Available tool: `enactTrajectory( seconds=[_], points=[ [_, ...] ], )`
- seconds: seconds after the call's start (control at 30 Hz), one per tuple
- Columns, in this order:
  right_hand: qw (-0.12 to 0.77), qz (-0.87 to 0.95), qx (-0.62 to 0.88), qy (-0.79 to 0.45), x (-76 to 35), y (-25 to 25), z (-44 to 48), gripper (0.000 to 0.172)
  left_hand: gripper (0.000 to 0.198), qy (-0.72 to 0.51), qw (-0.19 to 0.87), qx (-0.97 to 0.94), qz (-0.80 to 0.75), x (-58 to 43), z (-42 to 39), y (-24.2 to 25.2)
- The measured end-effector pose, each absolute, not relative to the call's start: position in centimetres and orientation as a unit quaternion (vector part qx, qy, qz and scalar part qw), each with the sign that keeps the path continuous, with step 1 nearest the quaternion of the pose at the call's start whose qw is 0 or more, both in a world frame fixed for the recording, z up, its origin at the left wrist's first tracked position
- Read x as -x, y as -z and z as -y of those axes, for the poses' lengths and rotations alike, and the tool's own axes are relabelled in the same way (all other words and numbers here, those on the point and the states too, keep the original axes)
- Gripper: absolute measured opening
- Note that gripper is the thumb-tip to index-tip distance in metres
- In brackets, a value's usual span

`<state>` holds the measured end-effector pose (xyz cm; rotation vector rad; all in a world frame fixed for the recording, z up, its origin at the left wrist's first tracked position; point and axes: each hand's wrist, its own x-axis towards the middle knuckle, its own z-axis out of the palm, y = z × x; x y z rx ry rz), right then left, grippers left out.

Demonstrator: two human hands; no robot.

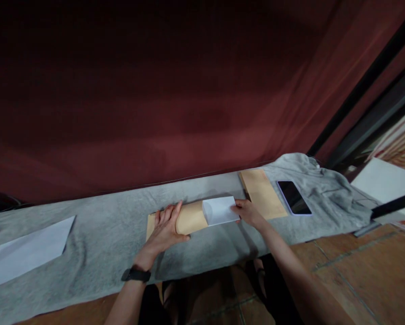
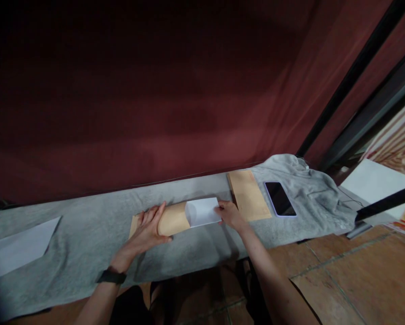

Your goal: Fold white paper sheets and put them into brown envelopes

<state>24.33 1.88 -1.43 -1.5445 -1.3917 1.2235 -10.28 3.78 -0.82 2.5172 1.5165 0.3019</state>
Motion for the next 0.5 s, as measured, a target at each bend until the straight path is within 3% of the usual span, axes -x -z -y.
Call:
enactTrajectory(
  seconds=[0.3,0.5],
  points=[
    [0.361,0.527,0.647,-0.416,-18.8,1.8,-1.2,0.018,0.127,-0.119,0.085,-0.873,-0.465,7.0,-3.6,0.2],
    [0.267,0.603,0.682,-0.316,-17.8,1.6,-0.8,0.020,0.125,-0.107,0.079,-0.881,-0.453,6.0,-3.5,0.3]
  ],
)
